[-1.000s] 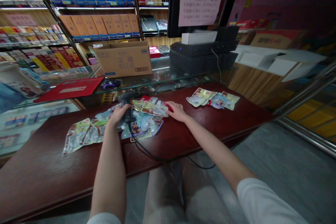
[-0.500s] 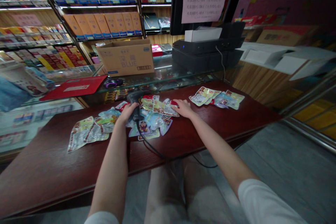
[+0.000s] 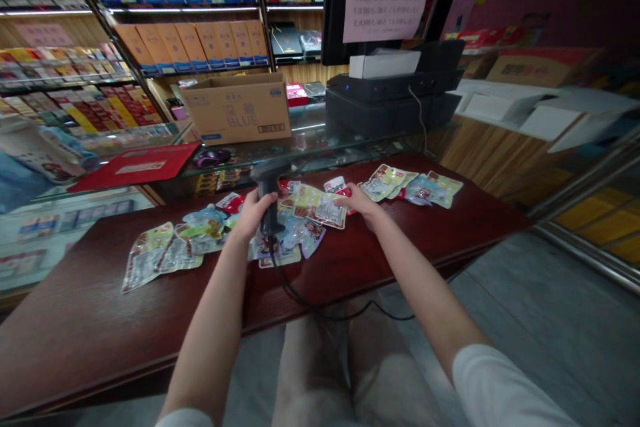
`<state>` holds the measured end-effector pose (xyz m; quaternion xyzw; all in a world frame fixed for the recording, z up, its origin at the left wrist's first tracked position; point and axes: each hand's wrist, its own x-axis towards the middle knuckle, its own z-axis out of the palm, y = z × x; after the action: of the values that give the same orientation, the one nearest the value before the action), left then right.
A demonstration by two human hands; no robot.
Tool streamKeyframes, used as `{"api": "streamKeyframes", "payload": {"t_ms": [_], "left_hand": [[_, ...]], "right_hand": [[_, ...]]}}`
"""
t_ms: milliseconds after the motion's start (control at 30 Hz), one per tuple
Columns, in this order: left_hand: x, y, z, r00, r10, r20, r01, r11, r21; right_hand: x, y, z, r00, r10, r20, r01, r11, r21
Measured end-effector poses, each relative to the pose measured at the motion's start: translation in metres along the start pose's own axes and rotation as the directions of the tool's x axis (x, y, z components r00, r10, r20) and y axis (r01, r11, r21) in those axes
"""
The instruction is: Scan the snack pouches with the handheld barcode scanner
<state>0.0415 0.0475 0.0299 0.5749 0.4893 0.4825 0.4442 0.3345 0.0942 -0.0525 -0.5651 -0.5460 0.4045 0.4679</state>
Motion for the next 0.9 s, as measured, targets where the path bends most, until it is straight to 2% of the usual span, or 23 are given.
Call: {"api": "streamKeyframes", "payload": {"t_ms": [67,167,233,300,367,500,600,700,800,900], "left_hand": [[-0.008,0.003,0.014,0.991,0.013,0.133,0.009,0.987,-0.158],[-0.018,0.003,0.033,0.957,0.04,0.287,0.042,0.96,-0.276],[-0.022,0.002,0.042,0.944,0.038,0.327,0.061,0.956,-0.288],[-0.024,-0.001,0.048,0.939,0.021,0.343,0.081,0.956,-0.282],[-0.025,-0.003,0.053,0.934,0.001,0.357,0.104,0.956,-0.275],[-0.025,-0.005,0.059,0.921,-0.005,0.389,0.125,0.951,-0.284],[-0.026,-0.007,0.061,0.916,0.002,0.402,0.125,0.949,-0.29],[-0.026,-0.009,0.063,0.904,-0.006,0.427,0.138,0.951,-0.278],[-0.027,-0.011,0.064,0.879,-0.03,0.476,0.169,0.953,-0.25],[-0.028,-0.01,0.064,0.861,-0.047,0.506,0.18,0.959,-0.217]], "right_hand": [[-0.002,-0.003,0.003,1.0,0.001,0.005,-0.002,0.981,0.193],[-0.001,-0.006,0.009,1.0,0.007,-0.003,-0.005,0.937,0.35],[0.003,-0.007,0.009,0.992,0.046,-0.118,0.004,0.919,0.395],[0.008,-0.009,0.006,0.962,0.081,-0.262,0.048,0.891,0.452],[0.012,-0.01,0.001,0.939,0.109,-0.325,0.09,0.838,0.539],[0.016,-0.013,-0.006,0.944,0.139,-0.298,0.103,0.735,0.67],[0.018,-0.013,-0.006,0.94,0.137,-0.311,0.126,0.711,0.692],[0.019,-0.013,-0.006,0.952,0.145,-0.27,0.103,0.68,0.726],[0.02,-0.013,-0.006,0.962,0.126,-0.242,0.096,0.675,0.732],[0.02,-0.013,-0.004,0.957,0.088,-0.276,0.139,0.696,0.705]]}}
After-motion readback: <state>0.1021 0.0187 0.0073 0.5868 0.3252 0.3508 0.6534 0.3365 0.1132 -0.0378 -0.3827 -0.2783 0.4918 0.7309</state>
